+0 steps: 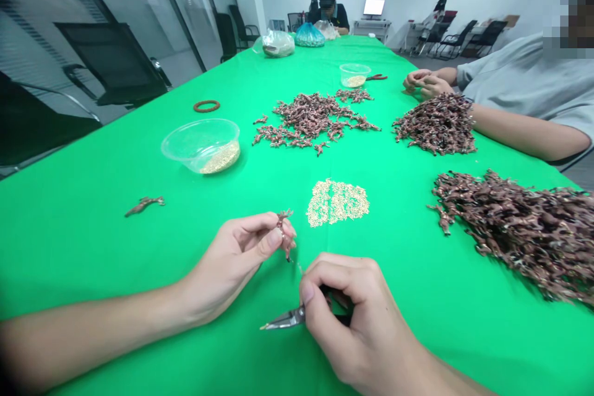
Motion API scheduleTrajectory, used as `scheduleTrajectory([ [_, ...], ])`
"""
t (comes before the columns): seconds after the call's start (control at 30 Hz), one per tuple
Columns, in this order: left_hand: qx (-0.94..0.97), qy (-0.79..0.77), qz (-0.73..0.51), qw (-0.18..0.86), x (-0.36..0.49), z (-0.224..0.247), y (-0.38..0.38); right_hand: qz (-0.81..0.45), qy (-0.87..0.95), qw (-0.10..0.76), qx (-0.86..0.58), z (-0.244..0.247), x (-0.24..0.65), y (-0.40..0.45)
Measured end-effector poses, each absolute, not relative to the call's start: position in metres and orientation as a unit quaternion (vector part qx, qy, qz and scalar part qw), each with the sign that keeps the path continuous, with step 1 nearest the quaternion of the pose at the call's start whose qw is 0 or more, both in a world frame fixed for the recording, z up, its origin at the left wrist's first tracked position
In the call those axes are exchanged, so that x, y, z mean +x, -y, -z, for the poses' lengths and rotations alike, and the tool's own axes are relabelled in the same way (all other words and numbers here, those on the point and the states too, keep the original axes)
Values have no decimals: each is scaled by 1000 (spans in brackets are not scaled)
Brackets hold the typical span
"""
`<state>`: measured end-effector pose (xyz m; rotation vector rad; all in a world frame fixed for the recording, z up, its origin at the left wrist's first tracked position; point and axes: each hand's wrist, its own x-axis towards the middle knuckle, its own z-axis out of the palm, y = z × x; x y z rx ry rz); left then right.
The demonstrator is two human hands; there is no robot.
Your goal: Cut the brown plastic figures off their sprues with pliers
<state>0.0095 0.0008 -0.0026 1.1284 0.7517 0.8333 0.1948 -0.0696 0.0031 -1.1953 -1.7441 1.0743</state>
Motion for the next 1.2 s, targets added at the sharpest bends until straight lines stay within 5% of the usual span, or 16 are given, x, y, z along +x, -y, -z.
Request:
scheduleTrajectory([
  [0.73,436,-334,-373,748,4,-2,0,-414,673,363,-494,0,199,70],
  [1.2,748,-325,-249,522,3,-4,9,-413,720,312,-462,-7,203,73],
])
